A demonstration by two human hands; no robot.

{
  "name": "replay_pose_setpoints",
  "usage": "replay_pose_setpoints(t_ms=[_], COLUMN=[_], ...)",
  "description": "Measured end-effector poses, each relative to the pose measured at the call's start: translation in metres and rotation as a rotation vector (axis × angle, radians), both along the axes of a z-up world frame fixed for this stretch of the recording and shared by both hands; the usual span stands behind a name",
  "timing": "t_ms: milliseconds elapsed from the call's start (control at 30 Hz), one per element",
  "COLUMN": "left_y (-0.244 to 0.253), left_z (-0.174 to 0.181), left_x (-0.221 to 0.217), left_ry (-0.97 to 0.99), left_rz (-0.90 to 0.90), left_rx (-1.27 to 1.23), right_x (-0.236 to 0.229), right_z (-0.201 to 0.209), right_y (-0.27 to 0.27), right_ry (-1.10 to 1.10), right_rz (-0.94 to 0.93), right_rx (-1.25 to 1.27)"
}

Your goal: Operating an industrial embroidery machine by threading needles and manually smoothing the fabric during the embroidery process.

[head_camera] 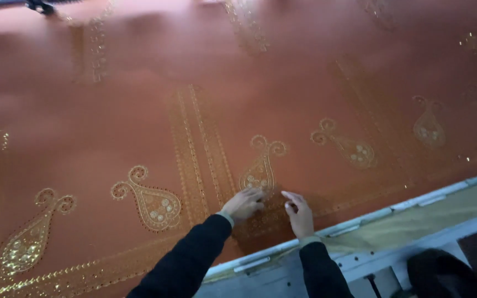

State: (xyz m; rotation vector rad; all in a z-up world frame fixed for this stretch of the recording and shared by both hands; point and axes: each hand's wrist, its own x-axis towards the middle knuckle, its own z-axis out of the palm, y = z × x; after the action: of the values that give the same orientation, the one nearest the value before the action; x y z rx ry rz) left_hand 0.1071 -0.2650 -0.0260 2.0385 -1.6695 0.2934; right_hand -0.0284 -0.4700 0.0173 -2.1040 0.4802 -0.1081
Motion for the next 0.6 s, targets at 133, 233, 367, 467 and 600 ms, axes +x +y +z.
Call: replay_pose_setpoints(t_ms=[133,233,367,467,600], left_y=[0.006,0.004,0.013,0.016,0.018], left_z=[0.035,0.001,0.035,0.042,0.036], left_x=[-0.010,-0.011,-0.009,0.005,0.009], left_ry=[0.041,0.348,0.680,0.822,0.802], left_rz=[-0.006,0.087,0.116,0.274,0.367], left_rx=[0.266,0.220,0.223,0.217,0.181], right_x=[0.003,0.002,0.001,0.005,0.003], right_z=[-0.004,-0.003,0.004,0.007,0.010], right_y=[0.000,0.001,0.003,0.006,0.014], right_ry=[-0.056,-0.037,-0.005,-0.003,-0.031], right_rz=[-0.036,-0.047,-0.100,-0.126,-0.239], right_rx=[0.114,0.178,0.223,0.182,0.265])
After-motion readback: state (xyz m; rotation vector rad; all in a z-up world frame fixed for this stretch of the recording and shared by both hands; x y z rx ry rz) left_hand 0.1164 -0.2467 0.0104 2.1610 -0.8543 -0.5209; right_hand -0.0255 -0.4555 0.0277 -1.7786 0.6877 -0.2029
